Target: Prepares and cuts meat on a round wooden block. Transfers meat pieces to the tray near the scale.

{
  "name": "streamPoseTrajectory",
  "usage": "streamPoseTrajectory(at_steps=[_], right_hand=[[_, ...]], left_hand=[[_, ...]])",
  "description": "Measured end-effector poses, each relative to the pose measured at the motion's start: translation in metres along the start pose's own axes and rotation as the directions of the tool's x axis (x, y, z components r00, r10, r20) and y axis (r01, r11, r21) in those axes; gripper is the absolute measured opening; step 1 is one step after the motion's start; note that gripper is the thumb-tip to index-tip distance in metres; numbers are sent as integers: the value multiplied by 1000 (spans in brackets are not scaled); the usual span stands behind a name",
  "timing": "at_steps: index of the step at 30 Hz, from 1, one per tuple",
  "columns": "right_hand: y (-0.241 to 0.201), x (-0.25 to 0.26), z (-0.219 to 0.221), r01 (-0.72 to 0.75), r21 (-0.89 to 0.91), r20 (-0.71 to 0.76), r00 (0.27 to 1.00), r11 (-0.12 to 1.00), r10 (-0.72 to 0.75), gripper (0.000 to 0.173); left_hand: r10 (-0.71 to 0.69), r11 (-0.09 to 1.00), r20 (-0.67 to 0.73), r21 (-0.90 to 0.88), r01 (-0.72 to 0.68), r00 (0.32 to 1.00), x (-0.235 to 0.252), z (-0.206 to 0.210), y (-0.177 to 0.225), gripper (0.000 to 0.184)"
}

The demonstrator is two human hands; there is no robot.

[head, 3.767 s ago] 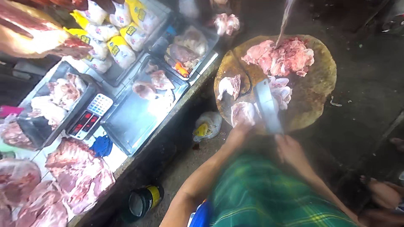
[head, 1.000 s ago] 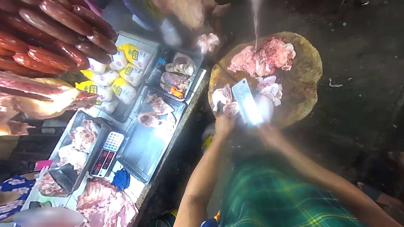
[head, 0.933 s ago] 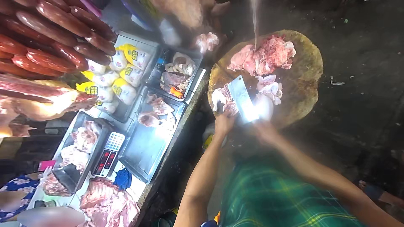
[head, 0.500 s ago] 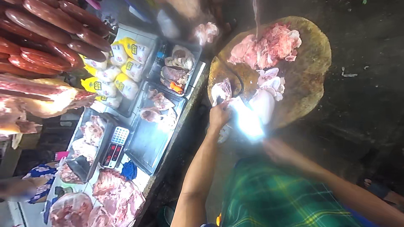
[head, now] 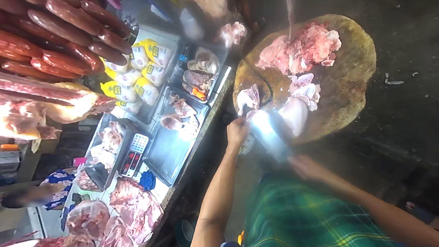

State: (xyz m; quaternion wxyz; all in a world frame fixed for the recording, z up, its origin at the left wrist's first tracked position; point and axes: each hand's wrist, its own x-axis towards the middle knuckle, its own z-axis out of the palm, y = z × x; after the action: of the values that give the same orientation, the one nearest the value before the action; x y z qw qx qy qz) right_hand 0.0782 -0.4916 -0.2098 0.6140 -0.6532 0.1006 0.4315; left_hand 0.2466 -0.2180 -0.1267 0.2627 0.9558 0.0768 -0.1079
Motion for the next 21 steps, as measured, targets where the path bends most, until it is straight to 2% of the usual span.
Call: streamPoseTrajectory(at_steps=[2, 5, 8, 11, 14, 17, 19, 21], right_hand=[[14, -29, -11, -51, -73, -21, 999, 996, 49, 55], [-9, -32, -6, -31, 27, -77, 996, 999, 33, 50], [-54, 13, 8, 26, 143, -94, 995, 989, -13, 48], [-75, 59, 23, 11, 198, -76, 997, 980, 5, 50], [-53, 48, 24, -29, 3, -5, 1000, 1000, 29, 53], [-8, -5, 7, -67, -274, 14, 997, 959, 74, 58], [6, -39, -4, -111, -342, -38, 994, 933, 105, 56], [6, -58, -10, -131, -364, -136, 987, 922, 86, 56]], left_hand=[[-52, 994, -32, -94, 49, 998, -8, -8, -11, 21], [-101, 962, -6, -256, 96, 995, -15, -11, -34, 21], [-127, 952, 18, -278, 127, 992, -18, -9, -42, 20], [-131, 962, 10, -240, 130, 991, -19, -10, -41, 21], [-124, 957, -35, -268, 110, 992, -17, -13, -42, 20], [-155, 907, -121, -412, 93, 980, -19, -29, -56, 25], [-220, 877, -146, -462, 130, 965, -25, -47, -74, 28], [-310, 862, -97, -448, 237, 946, -27, -57, -100, 24]])
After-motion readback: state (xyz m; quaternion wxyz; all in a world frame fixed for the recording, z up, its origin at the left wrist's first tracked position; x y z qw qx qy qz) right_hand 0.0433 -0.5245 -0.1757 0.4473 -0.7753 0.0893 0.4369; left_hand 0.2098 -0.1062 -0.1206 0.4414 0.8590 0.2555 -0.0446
